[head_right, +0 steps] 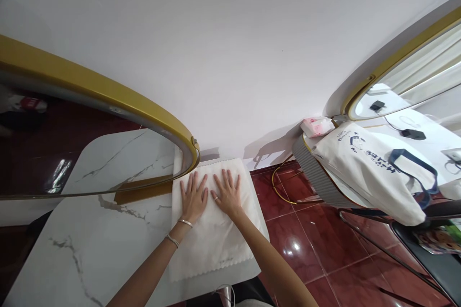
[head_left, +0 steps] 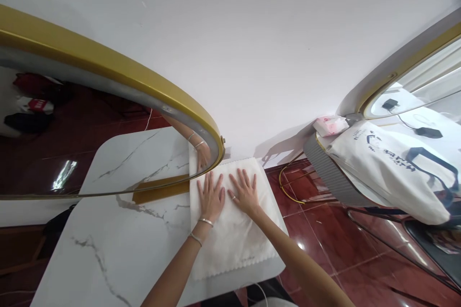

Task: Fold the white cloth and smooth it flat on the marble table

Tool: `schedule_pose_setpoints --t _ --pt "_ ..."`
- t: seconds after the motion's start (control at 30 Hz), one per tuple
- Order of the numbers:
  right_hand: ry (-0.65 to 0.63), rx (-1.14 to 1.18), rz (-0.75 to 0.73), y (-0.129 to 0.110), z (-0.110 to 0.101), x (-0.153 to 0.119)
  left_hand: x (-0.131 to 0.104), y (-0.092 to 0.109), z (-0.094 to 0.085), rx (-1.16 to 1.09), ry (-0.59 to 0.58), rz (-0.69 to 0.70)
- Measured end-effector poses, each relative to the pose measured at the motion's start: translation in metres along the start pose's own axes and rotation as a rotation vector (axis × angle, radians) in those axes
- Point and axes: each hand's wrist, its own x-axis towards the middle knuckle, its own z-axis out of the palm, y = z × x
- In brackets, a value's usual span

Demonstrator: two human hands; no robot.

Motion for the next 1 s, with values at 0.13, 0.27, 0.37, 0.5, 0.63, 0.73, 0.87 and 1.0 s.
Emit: schedule_pose_setpoints --t 0.13,0.27,0.37,0.5,0.63,0.73,0.87,1.0 --pt "0.003 -0.015 0.166 0.015 -0.004 0.016 0.015 0.002 0.002 0.028 -0.032 0.003" --pt "-0.072 -0.035 0.202 0.034 -0.013 0.059 0.059 0.009 0.005 -0.015 -0.103 -0.032" --pt "-0.127 -0.064 0.209 0.044 -0.021 0.079 0.083 0.015 0.007 -0.003 -0.139 -0.031" --pt "-0.128 -0.094 0.180 0.049 -0.028 0.067 0.056 0.022 0.005 0.035 -0.037 -0.052" --pt "-0.056 -0.163 0.139 0.050 -0.028 -0.001 -0.033 0.028 -0.003 0.029 0.046 -0.039" --pt "-0.020 -0.183 0.067 0.046 -0.030 -0.064 -0.100 0.034 -0.009 0.037 0.029 -0.032" --pt "-0.015 -0.185 0.035 0.041 -0.033 -0.106 -0.137 0.041 -0.011 0.033 0.033 -0.030" --pt "-0.038 -0.181 0.032 0.048 -0.032 -0.071 -0.109 0.038 -0.007 0.013 0.056 -0.031"
